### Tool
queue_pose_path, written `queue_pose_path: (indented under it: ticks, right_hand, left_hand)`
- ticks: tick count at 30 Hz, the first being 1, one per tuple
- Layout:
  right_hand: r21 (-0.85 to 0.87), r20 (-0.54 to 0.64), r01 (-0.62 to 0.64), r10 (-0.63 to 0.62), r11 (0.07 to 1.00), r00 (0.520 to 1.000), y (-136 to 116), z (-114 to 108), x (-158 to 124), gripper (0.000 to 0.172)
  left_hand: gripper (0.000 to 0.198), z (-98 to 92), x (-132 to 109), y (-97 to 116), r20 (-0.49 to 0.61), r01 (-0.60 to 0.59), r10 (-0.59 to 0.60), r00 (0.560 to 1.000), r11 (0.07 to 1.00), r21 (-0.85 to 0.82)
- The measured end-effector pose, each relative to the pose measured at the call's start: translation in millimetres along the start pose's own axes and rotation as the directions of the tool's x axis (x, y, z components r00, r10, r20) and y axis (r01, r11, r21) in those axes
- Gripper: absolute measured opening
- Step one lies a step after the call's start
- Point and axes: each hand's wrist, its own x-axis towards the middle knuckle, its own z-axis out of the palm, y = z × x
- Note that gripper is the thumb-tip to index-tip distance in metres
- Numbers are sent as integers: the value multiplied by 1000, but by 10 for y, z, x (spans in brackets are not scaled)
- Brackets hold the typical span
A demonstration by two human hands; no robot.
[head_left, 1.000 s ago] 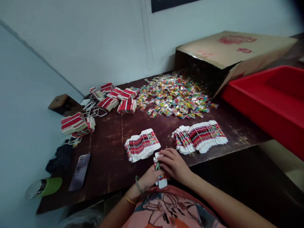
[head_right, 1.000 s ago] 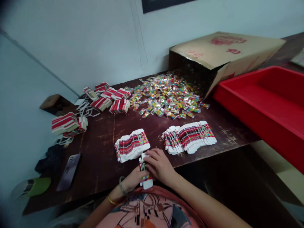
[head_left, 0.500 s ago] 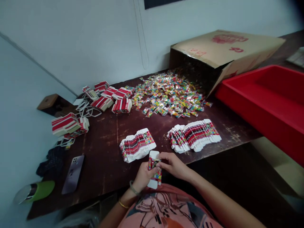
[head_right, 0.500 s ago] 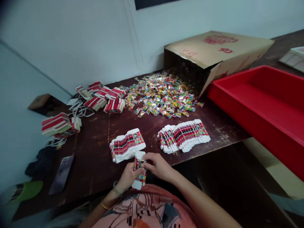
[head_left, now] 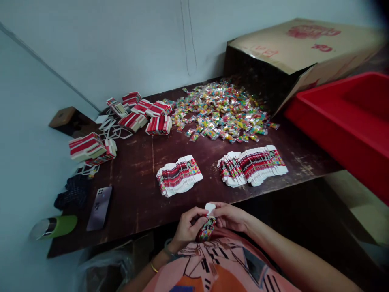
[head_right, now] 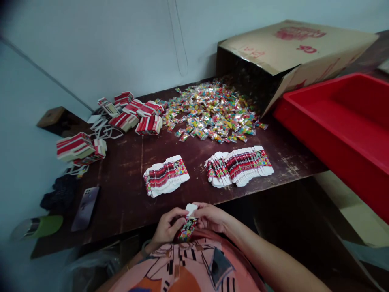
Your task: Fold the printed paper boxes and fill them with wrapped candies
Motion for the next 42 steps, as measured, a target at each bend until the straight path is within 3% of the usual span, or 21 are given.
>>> queue_pose_path:
  ticks: [1,3,6,7,9,14,17,21,24,26,29,32,34,36,38,40,42]
  right_hand:
    - [-68,-6,23,-24,997,1000,-1,20,6,30]
    - [-314,-33,170,-190,934,981,-44,93,9,24]
    - [-705,55,397,-513,588,857,-153,225,4,17]
    - [-768,105,426,-562,478,821,-182,260,4,19]
    - [-816,174,447,-582,367,795,-216,308,7,22]
    - [-830,235,459,-550,315,802,-197,377,-15,28]
    - [-811,195,441,-532,385,824,-181,413,-17,34]
    - [-730,98,351,-417,587,903,-210,384,60,29]
    - [-713,76,321,-386,623,919,-253,352,81,27]
    - [-746,168,393,-419,538,892,-268,372,27,24]
    - [-803,383,515,-402,301,832,-278,448,-109,26]
    - [-819,534,572,-305,46,789,-389,471,-119,31]
    - [-789,611,610,-210,-77,764,-614,403,33,28]
    - [-822,568,527,-246,-213,786,-974,268,306,23]
    - [-913,383,242,-488,-329,784,-1397,100,647,24]
    - [-941,279,73,-631,-332,724,-1764,-51,989,31]
    - [-946,245,16,-682,-324,689,-1985,-140,1279,36]
  left_hand:
    - [18,10,-17,8,-41,26,-27,999,999,-29]
    - [20,41,-34,19,-112,84,-104,988,982,-169]
    - [31,82,-29,20,-121,168,-249,961,871,-463]
    - [33,88,-24,22,-111,190,-294,949,819,-541]
    - [34,89,-16,38,-63,250,-378,924,717,-650]
    - [25,70,-12,123,262,462,-447,855,428,-777]
    - [29,70,-22,149,341,501,-418,842,370,-782]
    - [39,67,-60,121,335,486,-390,858,404,-775]
    - [46,47,-110,72,295,427,-333,895,456,-781]
    - [52,26,-149,38,265,385,-292,919,518,-763]
    - [59,0,-197,-12,250,341,-234,940,576,-743]
    - [59,-25,-194,-49,222,318,-229,948,603,-732]
    - [56,-73,-162,-41,173,309,-266,948,656,-689]
    - [48,-178,-126,9,101,295,-290,952,773,-562]
    - [35,-350,-110,93,44,261,-262,964,902,-343]
    - [28,-571,-136,193,67,227,-220,973,966,-125]
    - [35,-797,-214,284,138,236,-235,962,972,15]
